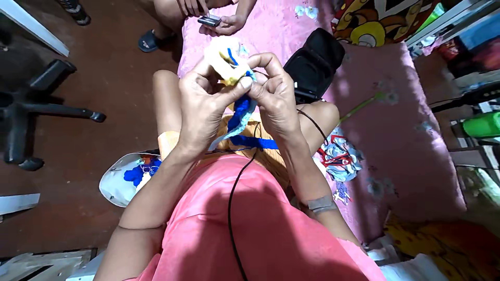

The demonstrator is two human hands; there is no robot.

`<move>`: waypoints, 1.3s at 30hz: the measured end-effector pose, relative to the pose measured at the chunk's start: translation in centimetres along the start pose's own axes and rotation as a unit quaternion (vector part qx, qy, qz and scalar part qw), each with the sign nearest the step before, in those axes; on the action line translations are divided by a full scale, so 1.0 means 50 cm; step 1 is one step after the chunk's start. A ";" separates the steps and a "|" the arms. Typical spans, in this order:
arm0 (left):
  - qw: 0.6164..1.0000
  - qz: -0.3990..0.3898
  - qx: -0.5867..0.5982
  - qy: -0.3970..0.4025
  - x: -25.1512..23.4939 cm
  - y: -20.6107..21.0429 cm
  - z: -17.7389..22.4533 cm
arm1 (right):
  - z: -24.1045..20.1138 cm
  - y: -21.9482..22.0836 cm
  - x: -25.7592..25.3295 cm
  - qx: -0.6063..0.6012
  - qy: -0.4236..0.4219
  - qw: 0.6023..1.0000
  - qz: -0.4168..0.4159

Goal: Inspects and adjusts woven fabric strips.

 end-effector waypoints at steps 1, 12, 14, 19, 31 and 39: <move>1.000 0.000 0.022 0.022 -0.009 0.003 0.010 | -0.011 -0.002 0.005 0.000 0.008 1.000 -0.009; 0.931 -0.221 -0.198 0.212 -0.110 -0.006 0.185 | -0.204 0.077 -0.042 0.095 0.065 0.984 -0.134; 0.935 -0.271 -0.170 0.155 -0.127 0.004 0.198 | -0.214 0.095 -0.055 0.099 0.056 0.982 -0.149; 0.966 -0.254 -0.038 -0.021 -0.147 -0.018 0.199 | -0.207 0.089 0.008 0.056 0.082 0.982 -0.162; 0.860 -0.402 -0.302 -0.090 -0.127 -0.035 0.186 | -0.076 0.078 -0.024 0.020 0.069 0.995 -0.070; 0.871 -0.390 -0.298 0.020 -0.143 -0.036 0.182 | -0.081 0.093 -0.035 -0.022 0.020 0.991 -0.134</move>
Point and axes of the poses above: each hand's wrist, its own x-axis away from the middle knuckle, its own y-axis out of the palm, z = x × y, the point moved 7 cm from there along -x, towards the middle knuckle, and after that the axes turned 15 degrees about y, right-handed, at the moved point
